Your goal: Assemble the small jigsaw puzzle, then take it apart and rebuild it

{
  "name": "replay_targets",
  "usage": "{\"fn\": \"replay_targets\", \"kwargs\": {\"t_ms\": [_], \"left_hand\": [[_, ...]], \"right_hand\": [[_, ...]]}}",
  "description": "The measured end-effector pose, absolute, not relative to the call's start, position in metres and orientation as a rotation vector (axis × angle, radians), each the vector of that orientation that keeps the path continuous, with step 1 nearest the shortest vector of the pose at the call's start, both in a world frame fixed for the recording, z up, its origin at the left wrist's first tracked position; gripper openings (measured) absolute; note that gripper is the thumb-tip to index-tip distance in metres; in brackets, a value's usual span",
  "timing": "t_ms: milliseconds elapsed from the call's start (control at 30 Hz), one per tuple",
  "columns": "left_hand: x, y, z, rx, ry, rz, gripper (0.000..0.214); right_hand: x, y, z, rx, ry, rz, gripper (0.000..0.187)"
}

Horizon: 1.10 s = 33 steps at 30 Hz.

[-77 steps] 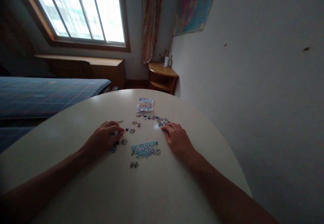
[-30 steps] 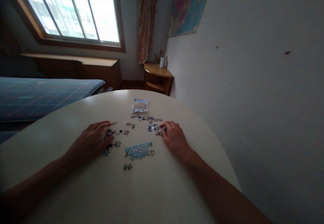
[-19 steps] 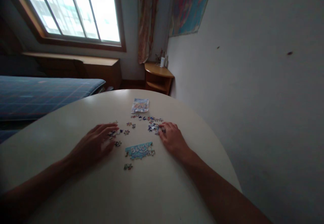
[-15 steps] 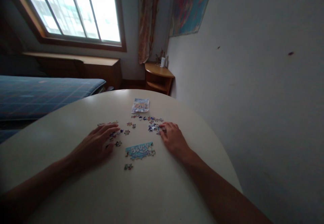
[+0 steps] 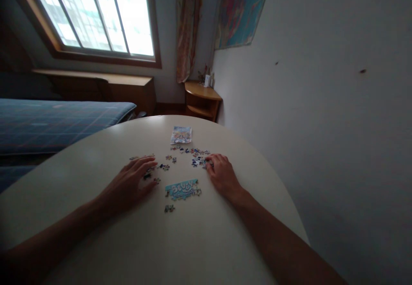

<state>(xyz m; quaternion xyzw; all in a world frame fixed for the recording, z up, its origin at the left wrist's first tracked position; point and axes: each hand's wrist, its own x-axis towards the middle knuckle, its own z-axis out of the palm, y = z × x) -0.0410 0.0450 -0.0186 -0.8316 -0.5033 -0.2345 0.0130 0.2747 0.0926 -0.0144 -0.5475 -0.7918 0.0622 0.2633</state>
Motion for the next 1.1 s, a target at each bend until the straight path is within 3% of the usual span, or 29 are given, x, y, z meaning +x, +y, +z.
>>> {"fn": "replay_targets", "kwargs": {"t_ms": [733, 1100], "left_hand": [[-0.039, 0.047, -0.02, -2.633, -1.599, -0.747, 0.044], [-0.036, 0.047, -0.015, -2.703, -1.458, -0.773, 0.048]], "right_hand": [[0.177, 0.158, 0.026, -1.499, -2.547, -0.125, 0.026], [0.169, 0.153, 0.041, -1.749, -2.572, 0.115, 0.018]]}}
